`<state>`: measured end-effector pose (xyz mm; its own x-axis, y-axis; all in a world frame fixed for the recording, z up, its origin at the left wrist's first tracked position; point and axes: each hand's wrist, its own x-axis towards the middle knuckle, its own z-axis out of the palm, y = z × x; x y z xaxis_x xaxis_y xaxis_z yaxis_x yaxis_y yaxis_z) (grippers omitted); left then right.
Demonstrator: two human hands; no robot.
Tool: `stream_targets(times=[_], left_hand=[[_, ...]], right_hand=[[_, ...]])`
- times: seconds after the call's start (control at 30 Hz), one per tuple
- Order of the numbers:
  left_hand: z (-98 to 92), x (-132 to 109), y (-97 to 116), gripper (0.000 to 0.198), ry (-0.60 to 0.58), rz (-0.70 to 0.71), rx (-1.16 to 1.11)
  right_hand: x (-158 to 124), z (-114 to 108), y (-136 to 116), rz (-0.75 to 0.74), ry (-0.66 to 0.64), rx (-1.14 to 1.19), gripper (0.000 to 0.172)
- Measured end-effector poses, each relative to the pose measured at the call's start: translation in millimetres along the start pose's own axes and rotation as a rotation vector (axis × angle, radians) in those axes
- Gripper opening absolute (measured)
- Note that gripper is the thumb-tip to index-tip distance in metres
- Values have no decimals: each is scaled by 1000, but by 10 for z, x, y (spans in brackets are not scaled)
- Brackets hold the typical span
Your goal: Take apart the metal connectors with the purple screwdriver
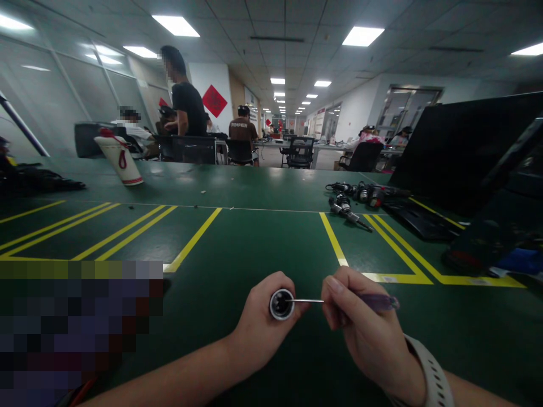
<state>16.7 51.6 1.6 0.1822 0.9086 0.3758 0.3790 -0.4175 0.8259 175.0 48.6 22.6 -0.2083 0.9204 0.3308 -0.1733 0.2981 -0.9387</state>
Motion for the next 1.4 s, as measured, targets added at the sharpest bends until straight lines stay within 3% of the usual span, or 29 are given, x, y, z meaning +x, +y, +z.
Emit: stream_targets(times=[0.67, 0.8, 0.9, 1.0, 1.2, 1.3, 1.4], left_hand=[[-4, -1, 0, 16, 28, -29, -7], [1, -6, -5, 15, 29, -35, -17], [16, -3, -17, 11, -29, -26, -72], [45, 4, -38, 28, -118, 28, -190], [128, 0, -97, 36, -94, 16, -133], [137, 4, -140, 46, 48, 40, 64], [104, 25, -169, 56, 147, 60, 226]], right_hand=[[37, -43, 0, -39, 32, 74, 27], [12, -48, -19, -171, 0, -146, 17], [-6, -7, -96, -350, -187, -417, 15], [-9, 50, -137, -460, -375, -667, 24], [11, 24, -59, -581, -510, -901, 17], [64, -44, -15, -656, -495, -932, 14], [210, -166, 36, -691, -305, -948, 15]])
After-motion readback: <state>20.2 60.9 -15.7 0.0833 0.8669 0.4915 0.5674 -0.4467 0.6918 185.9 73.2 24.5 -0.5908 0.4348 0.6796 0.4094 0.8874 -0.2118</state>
